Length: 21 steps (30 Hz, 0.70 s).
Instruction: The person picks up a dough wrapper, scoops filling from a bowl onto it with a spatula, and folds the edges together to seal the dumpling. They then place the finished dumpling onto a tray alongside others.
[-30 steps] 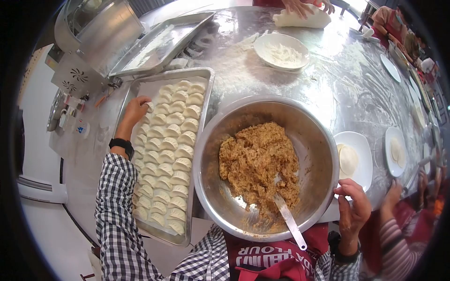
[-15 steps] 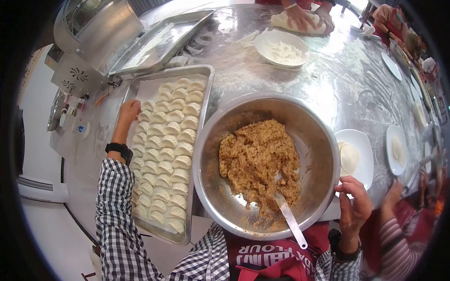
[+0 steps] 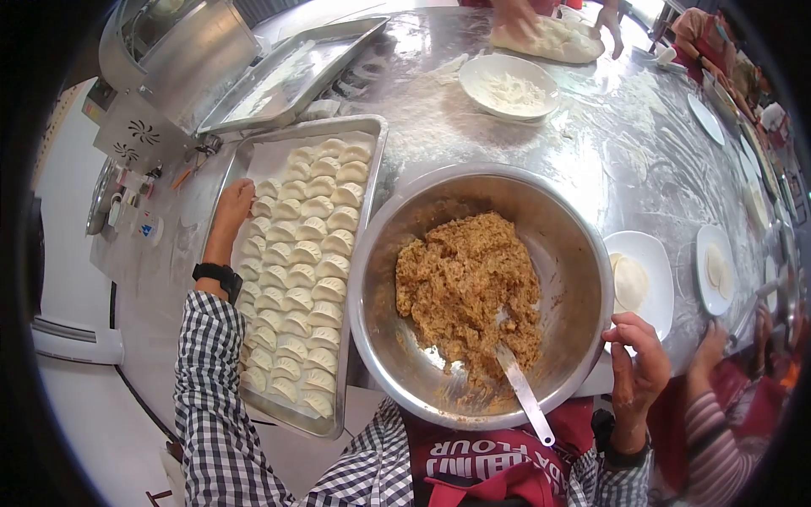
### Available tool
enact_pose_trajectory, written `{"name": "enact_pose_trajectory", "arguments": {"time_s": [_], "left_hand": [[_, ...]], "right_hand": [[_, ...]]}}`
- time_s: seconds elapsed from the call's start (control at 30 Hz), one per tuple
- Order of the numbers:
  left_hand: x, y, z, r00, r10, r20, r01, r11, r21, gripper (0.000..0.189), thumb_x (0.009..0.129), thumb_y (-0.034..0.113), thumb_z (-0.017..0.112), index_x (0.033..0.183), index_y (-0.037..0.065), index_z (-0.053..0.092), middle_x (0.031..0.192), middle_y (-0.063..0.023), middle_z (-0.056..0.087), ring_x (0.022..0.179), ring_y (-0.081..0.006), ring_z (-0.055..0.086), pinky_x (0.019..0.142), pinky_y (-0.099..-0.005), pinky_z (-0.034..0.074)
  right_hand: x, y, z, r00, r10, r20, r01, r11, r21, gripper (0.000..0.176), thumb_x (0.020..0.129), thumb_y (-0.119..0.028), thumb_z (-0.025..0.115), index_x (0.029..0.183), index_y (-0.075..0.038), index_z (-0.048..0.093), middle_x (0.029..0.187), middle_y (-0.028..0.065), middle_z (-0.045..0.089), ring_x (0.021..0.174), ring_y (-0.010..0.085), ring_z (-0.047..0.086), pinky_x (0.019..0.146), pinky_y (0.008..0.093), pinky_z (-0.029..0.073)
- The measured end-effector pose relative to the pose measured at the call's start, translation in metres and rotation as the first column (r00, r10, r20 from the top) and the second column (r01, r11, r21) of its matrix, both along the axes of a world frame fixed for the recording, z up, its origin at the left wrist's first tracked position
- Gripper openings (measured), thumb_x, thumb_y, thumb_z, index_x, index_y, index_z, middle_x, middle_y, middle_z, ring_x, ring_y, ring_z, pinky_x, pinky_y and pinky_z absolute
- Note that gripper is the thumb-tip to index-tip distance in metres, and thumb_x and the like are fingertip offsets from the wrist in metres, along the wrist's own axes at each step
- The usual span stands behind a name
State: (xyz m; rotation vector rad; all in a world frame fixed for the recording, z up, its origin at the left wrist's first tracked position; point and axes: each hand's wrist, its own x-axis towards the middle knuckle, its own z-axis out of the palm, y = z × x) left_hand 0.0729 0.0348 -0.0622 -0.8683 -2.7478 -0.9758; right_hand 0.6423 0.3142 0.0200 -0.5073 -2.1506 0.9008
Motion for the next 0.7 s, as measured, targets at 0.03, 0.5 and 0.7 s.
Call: {"name": "enact_pose_trajectory", "arguments": {"time_s": [0.03, 0.5, 0.7], "left_hand": [[0.003, 0.001, 0.003, 1.000, 0.000, -0.001, 0.000, 1.000, 0.001, 0.030, 0.081, 0.023, 0.047, 0.093, 0.001, 0.061, 0.075, -0.0163, 0.063, 0.058, -0.0259, 0.062, 0.059, -0.0341, 0.048], [0.009, -0.008, 0.005, 0.991, -0.019, 0.132, 0.014, 0.999, 0.037, 0.027, 0.083, 0.019, 0.047, 0.099, 0.000, 0.059, 0.076, -0.0132, 0.062, 0.055, -0.0202, 0.058, 0.052, -0.0310, 0.046], [-0.096, -0.063, -0.030, 0.924, 0.016, 0.382, 0.003, 0.999, -0.048, 0.042, 0.082, 0.034, 0.056, 0.117, 0.011, 0.052, 0.097, 0.0000, 0.055, 0.084, -0.0105, 0.051, 0.063, -0.0275, 0.043]], "right_hand": [[0.001, 0.001, 0.000, 1.000, 0.008, 0.009, -0.008, 1.000, 0.009, 0.024, 0.077, 0.010, 0.052, 0.100, 0.003, 0.055, 0.097, 0.0191, 0.058, 0.079, 0.0184, 0.058, 0.072, 0.0286, 0.047], [0.010, 0.003, 0.003, 0.996, -0.083, -0.023, 0.082, 0.996, -0.041, 0.021, 0.077, 0.011, 0.053, 0.096, 0.003, 0.057, 0.102, 0.0176, 0.058, 0.078, 0.0180, 0.059, 0.071, 0.0280, 0.048], [0.038, 0.035, 0.001, 0.958, -0.270, -0.100, 0.239, 0.940, -0.243, 0.018, 0.079, 0.007, 0.057, 0.097, 0.004, 0.058, 0.097, 0.0116, 0.061, 0.084, 0.0149, 0.060, 0.075, 0.0244, 0.049]]}}
